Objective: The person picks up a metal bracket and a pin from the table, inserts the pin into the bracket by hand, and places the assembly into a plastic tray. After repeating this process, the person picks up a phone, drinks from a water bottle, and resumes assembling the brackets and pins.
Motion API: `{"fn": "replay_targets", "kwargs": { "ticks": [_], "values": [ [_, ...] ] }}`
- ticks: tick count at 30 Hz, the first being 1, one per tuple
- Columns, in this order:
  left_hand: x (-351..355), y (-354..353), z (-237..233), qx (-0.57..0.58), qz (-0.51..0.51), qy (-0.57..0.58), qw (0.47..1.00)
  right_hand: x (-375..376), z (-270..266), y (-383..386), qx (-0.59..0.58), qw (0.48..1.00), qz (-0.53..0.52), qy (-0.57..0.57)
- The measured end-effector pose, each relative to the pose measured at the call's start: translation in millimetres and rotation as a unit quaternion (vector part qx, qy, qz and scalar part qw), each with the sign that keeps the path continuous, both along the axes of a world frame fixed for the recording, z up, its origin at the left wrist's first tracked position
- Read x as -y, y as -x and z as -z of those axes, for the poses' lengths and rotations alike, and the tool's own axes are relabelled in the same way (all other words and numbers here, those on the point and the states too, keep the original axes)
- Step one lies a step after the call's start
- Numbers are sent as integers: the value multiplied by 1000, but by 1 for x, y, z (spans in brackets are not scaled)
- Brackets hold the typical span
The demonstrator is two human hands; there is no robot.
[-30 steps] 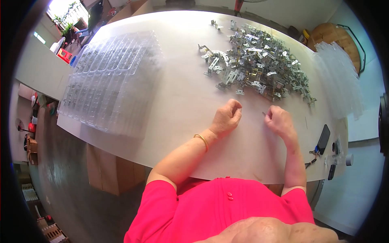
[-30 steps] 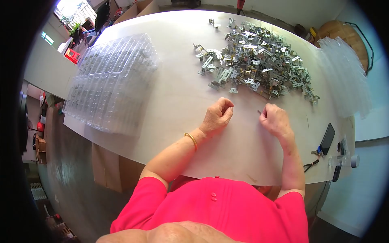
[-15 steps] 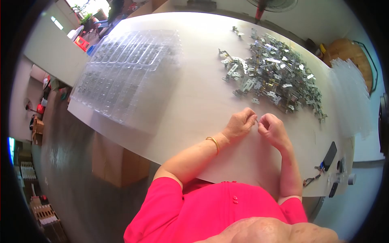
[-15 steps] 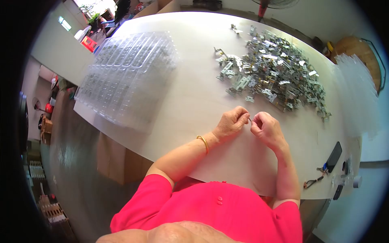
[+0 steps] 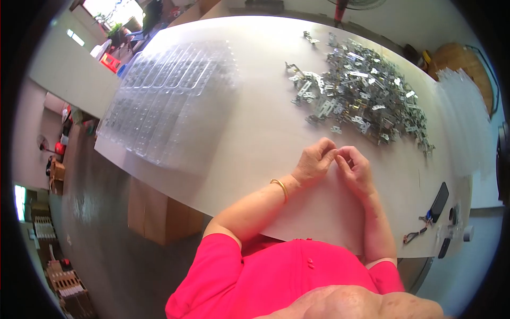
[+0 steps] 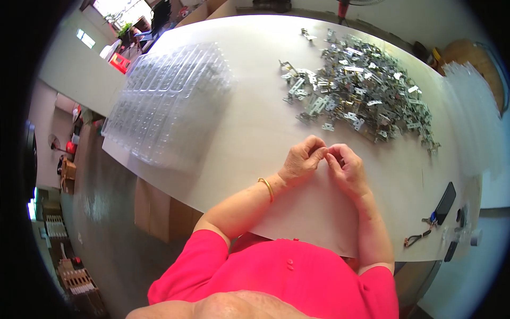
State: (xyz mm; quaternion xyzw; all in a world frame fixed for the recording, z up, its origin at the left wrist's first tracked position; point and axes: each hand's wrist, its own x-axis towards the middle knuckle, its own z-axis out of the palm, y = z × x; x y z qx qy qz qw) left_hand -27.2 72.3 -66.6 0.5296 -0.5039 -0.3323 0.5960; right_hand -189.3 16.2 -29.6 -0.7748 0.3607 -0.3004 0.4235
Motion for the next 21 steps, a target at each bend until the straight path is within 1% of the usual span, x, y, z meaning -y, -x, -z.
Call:
{"fn": "replay_targets", "kwargs": {
  "ticks": [2,4,6,7,10,13,15,16,18,20,21],
  "values": [
    [-2,1,-2,-9,11,-28,999,4,11,3,32,998,-28,47],
    [-2,-1,-5,-13,26,-58,998,6,13,5,33,997,-32,60],
    [-3,-3,-14,-41,11,-90,995,9,18,7,38,995,-31,90],
    [-3,-5,-20,-55,3,-106,993,9,17,8,42,995,-25,86],
    [9,-23,-37,-56,-71,-74,993,10,13,10,49,997,-14,64],
    [33,-59,-60,54,-126,-53,989,12,14,12,42,998,-14,38],
    [63,-90,-64,143,-178,-50,972,14,12,13,32,999,-15,29],
    [82,-106,-63,166,-209,-49,962,15,12,13,37,999,-18,30],
    [116,-134,-63,222,-255,-86,937,16,12,14,46,998,-25,35],
    [147,-155,-61,321,-264,-180,892,17,12,14,56,997,-29,35],
    [159,-158,-64,332,-247,-237,879,17,12,14,60,997,-31,36]
  ]
}}
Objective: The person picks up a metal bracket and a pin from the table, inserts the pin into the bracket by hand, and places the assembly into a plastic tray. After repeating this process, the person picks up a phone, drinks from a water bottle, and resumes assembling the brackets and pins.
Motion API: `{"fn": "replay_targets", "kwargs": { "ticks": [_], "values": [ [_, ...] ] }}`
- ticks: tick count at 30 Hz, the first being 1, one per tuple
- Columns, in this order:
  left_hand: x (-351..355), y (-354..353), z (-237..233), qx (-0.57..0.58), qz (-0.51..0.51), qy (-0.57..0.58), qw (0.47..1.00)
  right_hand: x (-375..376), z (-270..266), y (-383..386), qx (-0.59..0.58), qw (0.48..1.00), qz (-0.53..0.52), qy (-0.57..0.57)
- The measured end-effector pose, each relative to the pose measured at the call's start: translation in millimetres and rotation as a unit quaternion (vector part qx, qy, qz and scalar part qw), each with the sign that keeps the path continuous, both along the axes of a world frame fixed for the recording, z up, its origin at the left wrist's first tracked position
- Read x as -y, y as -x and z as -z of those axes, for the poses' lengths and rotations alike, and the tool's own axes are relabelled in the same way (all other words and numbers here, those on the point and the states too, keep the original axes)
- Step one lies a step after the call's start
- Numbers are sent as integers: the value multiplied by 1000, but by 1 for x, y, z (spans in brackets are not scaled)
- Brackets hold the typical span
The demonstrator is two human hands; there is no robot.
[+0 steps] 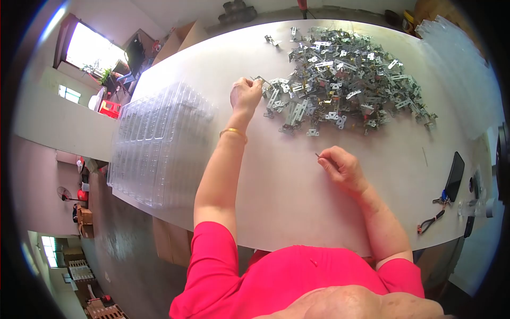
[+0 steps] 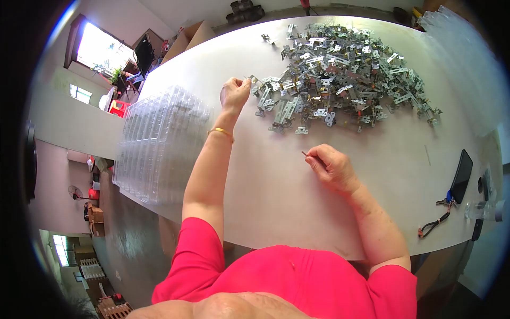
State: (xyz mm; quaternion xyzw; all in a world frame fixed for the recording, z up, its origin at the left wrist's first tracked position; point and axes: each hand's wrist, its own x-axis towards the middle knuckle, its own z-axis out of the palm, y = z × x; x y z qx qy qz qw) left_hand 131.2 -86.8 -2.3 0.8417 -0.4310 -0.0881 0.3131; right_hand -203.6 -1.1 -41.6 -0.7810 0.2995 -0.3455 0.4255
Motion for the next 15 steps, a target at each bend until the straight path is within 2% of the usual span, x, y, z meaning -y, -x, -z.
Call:
{"fn": "replay_targets", "kwargs": {
  "ticks": [2,5,6,12,15],
  "values": [
    [20,-5,-4,-7,-12,-124,992,1,1,0,4,1000,-1,12],
    [47,-18,23,27,-33,-163,986,2,2,-1,13,1000,2,26],
    [49,-18,26,20,-36,-127,991,1,2,-1,16,999,3,31],
    [66,-19,33,3,-37,-129,991,0,-3,-2,7,1000,7,12],
    [68,-20,35,-36,-45,-68,996,-1,-5,-1,10,1000,9,17]
  ]
}}
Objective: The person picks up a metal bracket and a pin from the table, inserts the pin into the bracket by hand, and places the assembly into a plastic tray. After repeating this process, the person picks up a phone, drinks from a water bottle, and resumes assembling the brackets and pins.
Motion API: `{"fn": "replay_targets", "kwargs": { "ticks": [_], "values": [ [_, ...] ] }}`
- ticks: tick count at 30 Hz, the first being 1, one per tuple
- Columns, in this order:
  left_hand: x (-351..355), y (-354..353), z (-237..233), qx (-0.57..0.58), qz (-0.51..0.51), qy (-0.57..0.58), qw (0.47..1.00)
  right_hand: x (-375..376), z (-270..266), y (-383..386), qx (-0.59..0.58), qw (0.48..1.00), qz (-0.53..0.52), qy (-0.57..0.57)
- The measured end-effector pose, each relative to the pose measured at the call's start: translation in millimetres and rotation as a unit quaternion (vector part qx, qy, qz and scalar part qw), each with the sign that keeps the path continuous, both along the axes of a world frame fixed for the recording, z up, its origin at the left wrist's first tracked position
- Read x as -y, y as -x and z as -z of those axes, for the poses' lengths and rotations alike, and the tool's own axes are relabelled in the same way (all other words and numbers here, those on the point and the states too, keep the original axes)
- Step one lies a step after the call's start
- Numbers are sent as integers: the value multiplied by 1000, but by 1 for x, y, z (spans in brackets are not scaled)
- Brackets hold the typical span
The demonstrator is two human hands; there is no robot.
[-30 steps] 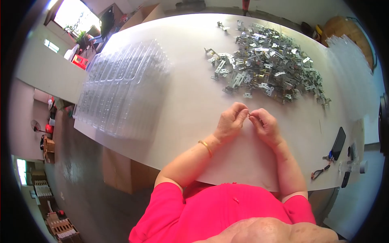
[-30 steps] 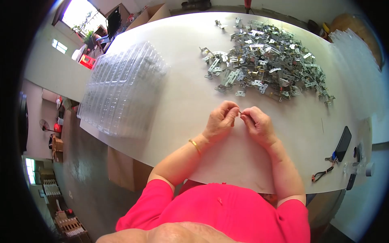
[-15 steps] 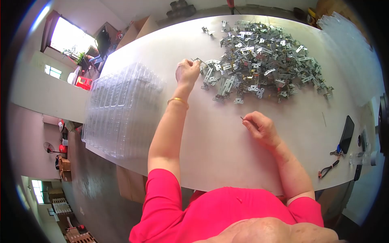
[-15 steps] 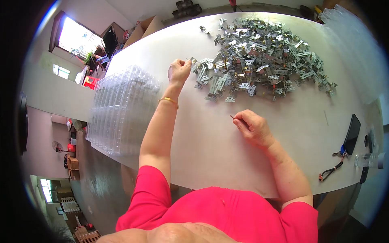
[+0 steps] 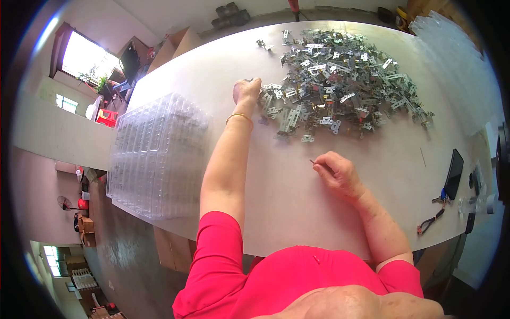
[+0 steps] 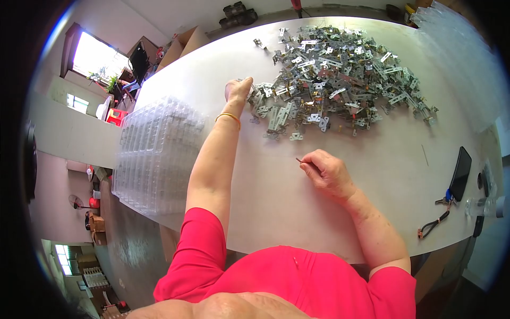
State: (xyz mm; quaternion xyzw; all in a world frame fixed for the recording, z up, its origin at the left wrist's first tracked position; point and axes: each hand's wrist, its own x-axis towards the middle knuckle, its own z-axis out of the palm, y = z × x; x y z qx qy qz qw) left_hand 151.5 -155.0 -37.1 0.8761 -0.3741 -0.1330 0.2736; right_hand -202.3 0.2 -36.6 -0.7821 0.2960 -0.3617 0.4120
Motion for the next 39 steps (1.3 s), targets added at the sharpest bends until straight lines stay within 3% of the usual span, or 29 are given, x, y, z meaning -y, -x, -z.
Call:
{"fn": "replay_targets", "kwargs": {
  "ticks": [4,6,8,11,14,19,23,29,39],
  "values": [
    [2,-6,0,-99,-9,184,978,0,2,-1,8,1000,3,14],
    [3,-10,-2,-171,-6,281,944,0,4,-1,15,1000,6,16],
    [-20,6,-33,-301,69,337,889,0,4,1,3,1000,9,-24],
    [-63,31,-57,-474,197,332,791,1,20,2,61,990,19,-125],
    [-112,66,-50,-616,294,269,680,2,20,0,161,966,22,-203],
    [-177,130,-13,-714,243,192,628,3,14,5,170,962,56,-206],
    [-203,161,-5,-678,205,139,692,3,15,5,177,965,67,-182],
    [-205,154,-1,-744,197,112,629,1,14,4,158,971,65,-169],
    [-206,155,-4,-714,202,103,663,-4,10,0,139,969,42,-201]
  ]
}}
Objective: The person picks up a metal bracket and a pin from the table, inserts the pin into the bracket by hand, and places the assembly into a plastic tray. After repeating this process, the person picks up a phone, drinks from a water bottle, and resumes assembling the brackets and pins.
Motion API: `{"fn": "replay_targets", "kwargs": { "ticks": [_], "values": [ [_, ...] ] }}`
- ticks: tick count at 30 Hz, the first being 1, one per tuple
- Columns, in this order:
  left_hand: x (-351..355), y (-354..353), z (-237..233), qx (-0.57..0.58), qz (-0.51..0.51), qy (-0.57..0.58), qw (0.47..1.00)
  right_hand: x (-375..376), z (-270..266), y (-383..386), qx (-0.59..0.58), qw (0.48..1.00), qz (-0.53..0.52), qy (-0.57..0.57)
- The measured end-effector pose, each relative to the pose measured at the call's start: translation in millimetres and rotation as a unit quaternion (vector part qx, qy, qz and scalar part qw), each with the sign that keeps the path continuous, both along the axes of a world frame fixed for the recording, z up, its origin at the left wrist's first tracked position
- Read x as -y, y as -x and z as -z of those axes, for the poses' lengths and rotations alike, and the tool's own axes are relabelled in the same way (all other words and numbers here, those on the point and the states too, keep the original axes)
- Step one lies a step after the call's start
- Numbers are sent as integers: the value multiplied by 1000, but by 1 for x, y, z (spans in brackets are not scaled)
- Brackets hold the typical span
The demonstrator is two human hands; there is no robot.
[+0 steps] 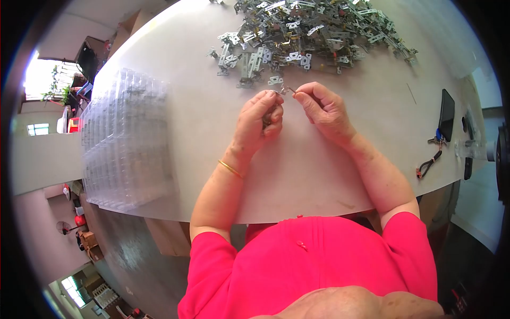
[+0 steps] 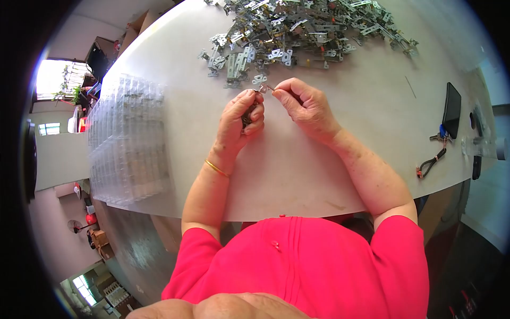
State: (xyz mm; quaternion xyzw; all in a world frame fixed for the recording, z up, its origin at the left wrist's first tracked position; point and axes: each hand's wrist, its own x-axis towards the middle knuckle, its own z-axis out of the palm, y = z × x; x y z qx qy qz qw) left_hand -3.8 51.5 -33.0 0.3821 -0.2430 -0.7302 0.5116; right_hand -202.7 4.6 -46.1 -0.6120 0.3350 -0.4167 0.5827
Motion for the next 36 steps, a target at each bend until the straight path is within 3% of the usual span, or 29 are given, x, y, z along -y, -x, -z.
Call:
{"fn": "replay_targets", "kwargs": {
  "ticks": [26,30,33,36],
  "values": [
    [0,0,3,188,-12,76,979,1,1,1,-71,994,15,78],
    [-2,2,2,257,-4,102,961,1,4,0,-61,995,11,85],
    [-4,8,-1,291,-9,114,950,2,5,1,-68,996,-1,57],
    [-4,9,3,309,-9,130,942,-1,-4,-1,-11,999,-12,-41]
  ]
}}
